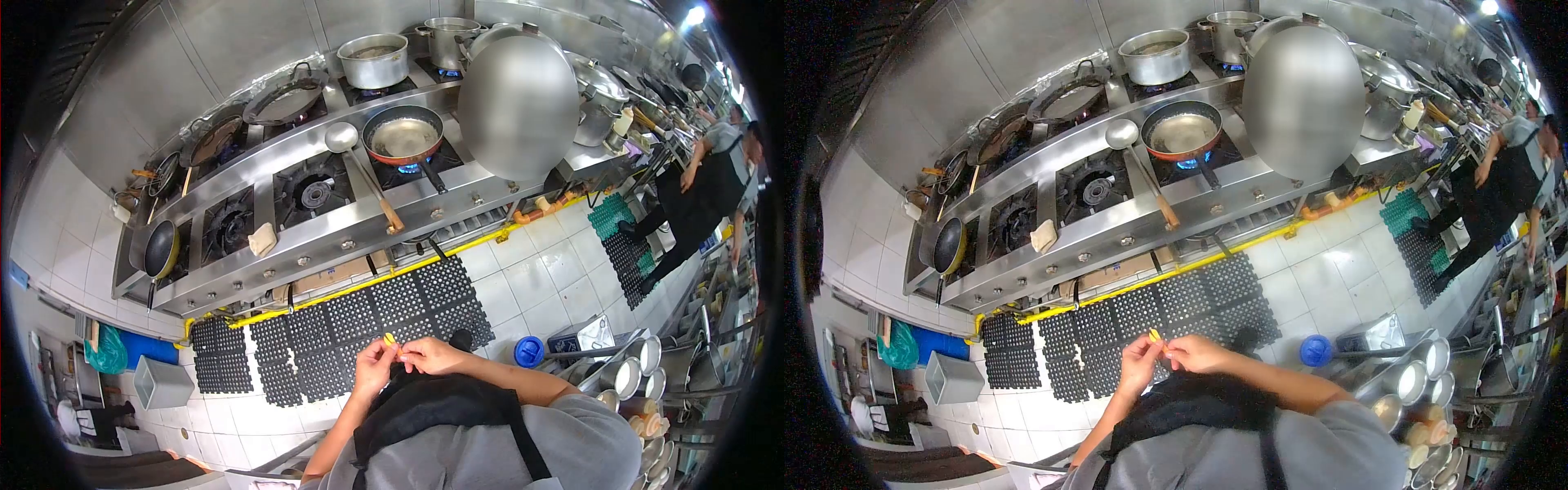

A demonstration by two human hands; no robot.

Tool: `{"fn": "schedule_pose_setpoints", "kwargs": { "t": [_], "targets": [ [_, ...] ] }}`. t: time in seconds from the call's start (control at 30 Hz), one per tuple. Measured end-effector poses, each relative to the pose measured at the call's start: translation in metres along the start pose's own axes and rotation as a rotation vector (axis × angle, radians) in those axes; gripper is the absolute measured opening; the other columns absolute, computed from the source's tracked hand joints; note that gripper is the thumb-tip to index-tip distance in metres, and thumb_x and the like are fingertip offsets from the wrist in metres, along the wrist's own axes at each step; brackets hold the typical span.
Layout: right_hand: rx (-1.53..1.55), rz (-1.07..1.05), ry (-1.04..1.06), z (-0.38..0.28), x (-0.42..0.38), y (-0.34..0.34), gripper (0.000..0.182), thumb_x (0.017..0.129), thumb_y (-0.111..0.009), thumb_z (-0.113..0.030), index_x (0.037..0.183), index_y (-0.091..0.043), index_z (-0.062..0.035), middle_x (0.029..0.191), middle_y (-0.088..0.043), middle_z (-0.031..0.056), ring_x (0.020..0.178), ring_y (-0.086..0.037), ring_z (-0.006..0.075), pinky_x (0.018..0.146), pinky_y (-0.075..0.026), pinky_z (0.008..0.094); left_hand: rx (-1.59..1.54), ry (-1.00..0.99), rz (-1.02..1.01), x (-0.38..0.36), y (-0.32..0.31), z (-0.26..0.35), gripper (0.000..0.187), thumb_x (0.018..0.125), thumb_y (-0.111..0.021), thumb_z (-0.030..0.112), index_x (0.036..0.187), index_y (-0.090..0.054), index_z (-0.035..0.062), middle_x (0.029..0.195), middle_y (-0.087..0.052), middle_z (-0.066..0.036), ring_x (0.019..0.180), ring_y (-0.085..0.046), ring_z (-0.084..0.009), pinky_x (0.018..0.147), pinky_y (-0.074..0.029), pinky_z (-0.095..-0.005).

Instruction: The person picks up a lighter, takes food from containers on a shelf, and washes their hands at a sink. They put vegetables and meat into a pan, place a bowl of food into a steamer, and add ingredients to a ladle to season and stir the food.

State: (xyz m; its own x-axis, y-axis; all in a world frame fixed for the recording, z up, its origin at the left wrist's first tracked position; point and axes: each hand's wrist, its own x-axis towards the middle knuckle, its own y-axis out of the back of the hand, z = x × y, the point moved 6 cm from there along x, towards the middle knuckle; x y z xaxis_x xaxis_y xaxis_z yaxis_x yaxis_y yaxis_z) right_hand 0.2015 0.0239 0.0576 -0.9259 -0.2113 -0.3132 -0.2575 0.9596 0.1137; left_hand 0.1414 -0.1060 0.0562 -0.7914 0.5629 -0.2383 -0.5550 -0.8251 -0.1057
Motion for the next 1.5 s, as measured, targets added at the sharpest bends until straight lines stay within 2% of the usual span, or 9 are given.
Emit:
{"fn": "schedule_pose_setpoints", "kwargs": {
  "t": [0.13,0.2,0.27,0.33,0.57,0.7,1.0,1.3,1.5],
  "targets": [
    [-0.160,0.107,0.117,-0.015,-0.005,0.007,0.024,0.098,-0.058,-0.026,0.093,-0.066,-0.0040,0.077,-0.066,0.0060,0.072,-0.063,0.0163,0.067,-0.051,0.0318,0.069,-0.004,-0.009,0.003,0.002,-0.004,0.012,0.096,-0.063,0.011,0.090,-0.068,0.0016,0.084,-0.066,-0.001,0.075,-0.058,-0.0070,0.068,-0.047,-0.0233],
    [0.023,0.414,0.227,-0.021,-0.011,0.024,0.024,0.095,-0.062,-0.026,0.103,-0.067,-0.0030,0.082,-0.067,0.0086,0.076,-0.064,0.0172,0.073,-0.052,0.0317,0.110,-0.037,-0.035,0.000,0.003,-0.007,0.011,0.095,-0.063,0.011,0.091,-0.068,0.0017,0.084,-0.066,0.000,0.073,-0.057,-0.0069,0.067,-0.048,-0.0231],
    [0.024,0.334,0.186,-0.026,-0.014,0.031,0.027,0.094,-0.065,-0.023,0.110,-0.066,-0.0026,0.091,-0.070,0.0117,0.081,-0.066,0.0182,0.077,-0.053,0.0321,0.297,0.060,-0.242,-0.010,-0.012,-0.005,0.013,0.095,-0.064,0.013,0.096,-0.068,0.0011,0.084,-0.066,0.000,0.074,-0.056,-0.0062,0.067,-0.047,-0.0235],
    [-0.107,0.157,0.289,-0.028,-0.012,0.025,0.026,0.093,-0.065,-0.023,0.109,-0.066,-0.0022,0.094,-0.071,0.0126,0.083,-0.067,0.0194,0.076,-0.053,0.0330,0.301,0.075,-0.259,-0.015,-0.022,0.002,0.016,0.095,-0.065,0.015,0.101,-0.068,0.0001,0.086,-0.067,-0.001,0.076,-0.056,-0.0056,0.067,-0.047,-0.0240],
    [-0.143,0.098,0.246,-0.028,-0.016,0.027,0.018,0.094,-0.064,-0.015,0.103,-0.067,0.0002,0.093,-0.072,0.0102,0.085,-0.067,0.0141,0.076,-0.053,0.0297,0.330,0.053,-0.306,-0.010,-0.018,-0.014,0.017,0.096,-0.063,0.016,0.101,-0.066,-0.0003,0.085,-0.067,-0.002,0.075,-0.056,-0.0057,0.068,-0.048,-0.0247],
    [-0.112,0.131,0.195,-0.023,-0.016,0.032,0.015,0.093,-0.065,-0.012,0.100,-0.068,0.0007,0.091,-0.072,0.0097,0.083,-0.067,0.0133,0.074,-0.053,0.0287,0.171,0.091,-0.353,-0.013,-0.028,-0.009,0.020,0.100,-0.055,0.018,0.099,-0.065,0.0000,0.078,-0.065,-0.002,0.070,-0.058,-0.0076,0.065,-0.049,-0.0255],
    [-0.090,0.462,0.278,-0.032,-0.023,0.048,0.011,0.091,-0.066,-0.008,0.096,-0.068,0.0016,0.087,-0.071,0.0093,0.079,-0.066,0.0125,0.069,-0.052,0.0274,0.213,0.144,-0.249,-0.013,-0.021,-0.012,0.030,0.105,-0.048,0.025,0.100,-0.066,0.0009,0.072,-0.063,-0.001,0.063,-0.055,-0.0071,0.061,-0.048,-0.0235],
    [0.034,0.360,0.202,-0.018,-0.018,0.039,0.021,0.089,-0.069,-0.017,0.102,-0.066,-0.0006,0.090,-0.072,0.0119,0.084,-0.069,0.0164,0.074,-0.053,0.0307,0.163,0.183,-0.330,-0.019,-0.024,-0.009,0.029,0.104,-0.050,0.023,0.111,-0.068,0.0007,0.075,-0.065,-0.001,0.066,-0.055,-0.0063,0.062,-0.045,-0.0226],
    [0.067,0.413,0.226,-0.014,-0.015,0.038,0.022,0.090,-0.068,-0.015,0.105,-0.065,0.0000,0.093,-0.072,0.0114,0.086,-0.069,0.0159,0.076,-0.054,0.0298,0.086,0.169,-0.285,-0.019,-0.026,-0.006,0.028,0.103,-0.051,0.022,0.104,-0.069,-0.0001,0.072,-0.064,-0.001,0.063,-0.055,-0.0062,0.061,-0.048,-0.0231]
  ]
}}
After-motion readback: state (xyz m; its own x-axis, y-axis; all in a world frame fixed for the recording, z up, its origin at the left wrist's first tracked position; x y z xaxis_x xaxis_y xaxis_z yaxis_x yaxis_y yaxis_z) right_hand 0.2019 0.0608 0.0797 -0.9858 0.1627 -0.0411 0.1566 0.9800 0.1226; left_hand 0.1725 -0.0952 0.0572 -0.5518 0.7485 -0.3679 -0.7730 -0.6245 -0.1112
